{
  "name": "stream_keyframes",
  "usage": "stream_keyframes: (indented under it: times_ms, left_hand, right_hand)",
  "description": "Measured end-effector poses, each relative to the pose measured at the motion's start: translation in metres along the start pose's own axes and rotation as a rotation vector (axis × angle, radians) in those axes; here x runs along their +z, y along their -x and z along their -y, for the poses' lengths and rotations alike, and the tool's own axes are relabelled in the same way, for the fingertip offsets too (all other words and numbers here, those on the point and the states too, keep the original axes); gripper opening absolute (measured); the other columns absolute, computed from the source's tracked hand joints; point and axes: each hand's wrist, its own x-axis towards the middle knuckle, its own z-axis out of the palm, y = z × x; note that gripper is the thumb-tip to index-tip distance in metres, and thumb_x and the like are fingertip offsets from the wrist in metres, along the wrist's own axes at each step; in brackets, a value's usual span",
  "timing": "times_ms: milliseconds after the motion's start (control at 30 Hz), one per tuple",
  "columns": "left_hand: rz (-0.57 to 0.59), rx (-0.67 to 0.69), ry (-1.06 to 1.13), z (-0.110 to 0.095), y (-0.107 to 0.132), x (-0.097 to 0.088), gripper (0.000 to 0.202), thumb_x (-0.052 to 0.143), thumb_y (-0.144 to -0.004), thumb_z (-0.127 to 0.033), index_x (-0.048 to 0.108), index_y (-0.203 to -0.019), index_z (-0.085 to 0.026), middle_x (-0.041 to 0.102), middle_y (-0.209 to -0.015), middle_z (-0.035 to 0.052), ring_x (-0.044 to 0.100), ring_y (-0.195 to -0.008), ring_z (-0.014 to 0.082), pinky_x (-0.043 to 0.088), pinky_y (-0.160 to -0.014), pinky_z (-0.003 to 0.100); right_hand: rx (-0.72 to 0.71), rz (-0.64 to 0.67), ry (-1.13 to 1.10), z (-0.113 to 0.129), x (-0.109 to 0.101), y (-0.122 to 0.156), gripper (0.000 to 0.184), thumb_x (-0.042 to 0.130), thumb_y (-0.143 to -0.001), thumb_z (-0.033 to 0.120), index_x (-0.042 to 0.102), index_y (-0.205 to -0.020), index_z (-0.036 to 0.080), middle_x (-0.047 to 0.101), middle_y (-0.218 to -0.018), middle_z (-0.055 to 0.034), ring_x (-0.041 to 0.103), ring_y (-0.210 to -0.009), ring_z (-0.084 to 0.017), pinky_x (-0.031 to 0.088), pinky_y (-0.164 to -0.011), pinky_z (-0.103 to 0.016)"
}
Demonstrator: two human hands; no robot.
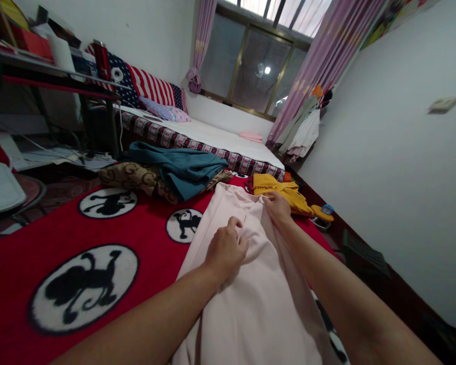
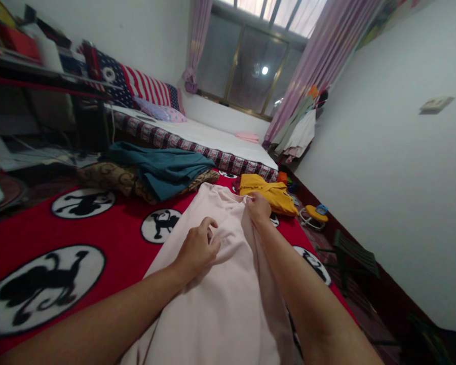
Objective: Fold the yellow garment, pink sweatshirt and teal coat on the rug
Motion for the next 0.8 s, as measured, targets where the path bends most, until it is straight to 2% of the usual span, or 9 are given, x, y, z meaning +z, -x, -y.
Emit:
stream_keyframes:
  times_ms: [100,167,233,300,367,500,633,733,800]
  left_hand:
    - [-0.014,-0.036,-0.05,-0.002,-0.001,-0.004,0.035,0.052,-0.081,-0.017,0.054,-0.115,-0.022,0.065,-0.074,0.0031,0.063,-0.07,0.0198,0.042,-0.065,0.027]
    - [-0.03,-0.061,-0.061,-0.002,-0.003,-0.007,0.034,0.05,-0.083,-0.017,0.056,-0.115,-0.023,0.067,-0.079,0.0047,0.064,-0.075,0.0205,0.043,-0.066,0.028]
    - [-0.037,-0.074,-0.083,0.0,-0.007,-0.008,0.03,0.051,-0.082,-0.017,0.061,-0.11,-0.024,0.069,-0.082,0.0059,0.065,-0.078,0.0209,0.044,-0.068,0.028]
    - [-0.012,-0.063,-0.125,0.004,-0.011,-0.008,0.026,0.053,-0.081,-0.018,0.065,-0.104,-0.023,0.07,-0.085,0.0068,0.066,-0.08,0.0215,0.046,-0.069,0.029]
    - [0.022,-0.041,-0.178,0.006,-0.014,-0.008,0.025,0.054,-0.08,-0.02,0.067,-0.101,-0.023,0.071,-0.086,0.0074,0.066,-0.08,0.0221,0.046,-0.069,0.029]
    - [0.03,-0.035,-0.254,0.009,-0.015,-0.012,0.026,0.058,-0.079,-0.025,0.068,-0.103,-0.024,0.072,-0.086,0.0065,0.067,-0.082,0.0226,0.048,-0.071,0.029]
    - [0.014,-0.05,-0.208,0.009,-0.015,-0.015,0.029,0.059,-0.079,-0.029,0.068,-0.106,-0.024,0.071,-0.078,0.0043,0.067,-0.079,0.0214,0.048,-0.072,0.028]
    - [-0.02,-0.041,-0.18,0.009,-0.013,-0.015,0.03,0.059,-0.08,-0.032,0.067,-0.108,-0.024,0.07,-0.076,0.0035,0.066,-0.076,0.0213,0.047,-0.069,0.028]
    - [-0.03,-0.025,-0.164,0.009,-0.011,-0.014,0.028,0.059,-0.08,-0.033,0.067,-0.106,-0.025,0.069,-0.074,0.0024,0.066,-0.075,0.021,0.045,-0.066,0.027]
  right_hand:
    - [-0.288,-0.021,0.331,0.01,0.002,0.027,0.02,0.057,-0.081,0.027,0.07,-0.093,0.021,0.07,-0.103,-0.0102,0.061,-0.1,-0.027,0.042,-0.095,-0.041]
    - [-0.468,0.117,0.427,0.006,0.01,0.046,0.024,0.053,-0.085,0.027,0.071,-0.099,0.021,0.069,-0.111,-0.0103,0.06,-0.106,-0.026,0.04,-0.099,-0.04]
    - [-0.543,0.285,0.422,-0.005,0.02,0.06,0.03,0.051,-0.088,0.029,0.069,-0.11,0.021,0.065,-0.125,-0.0099,0.055,-0.12,-0.026,0.036,-0.106,-0.041]
    - [-0.532,0.371,0.392,-0.017,0.028,0.067,0.036,0.05,-0.09,0.029,0.064,-0.121,0.022,0.056,-0.138,-0.0088,0.046,-0.132,-0.025,0.032,-0.111,-0.043]
    - [-0.495,0.376,0.369,-0.024,0.033,0.068,0.038,0.049,-0.09,0.028,0.061,-0.126,0.023,0.051,-0.143,-0.0074,0.04,-0.136,-0.024,0.028,-0.113,-0.045]
    - [-0.478,0.358,0.334,-0.022,0.028,0.071,0.035,0.051,-0.089,0.027,0.064,-0.121,0.022,0.055,-0.139,-0.0083,0.043,-0.134,-0.025,0.03,-0.112,-0.045]
    - [-0.401,0.17,0.265,-0.017,0.014,0.074,0.037,0.053,-0.081,0.022,0.065,-0.116,0.018,0.064,-0.124,-0.0126,0.058,-0.115,-0.026,0.043,-0.101,-0.042]
    - [-0.215,0.0,0.199,-0.02,0.007,0.066,0.046,0.057,-0.074,0.019,0.061,-0.119,0.015,0.065,-0.116,-0.0143,0.062,-0.104,-0.026,0.046,-0.094,-0.04]
    - [-0.107,-0.024,0.165,-0.021,0.006,0.057,0.051,0.062,-0.07,0.021,0.06,-0.121,0.014,0.067,-0.106,-0.0127,0.064,-0.096,-0.027,0.049,-0.087,-0.04]
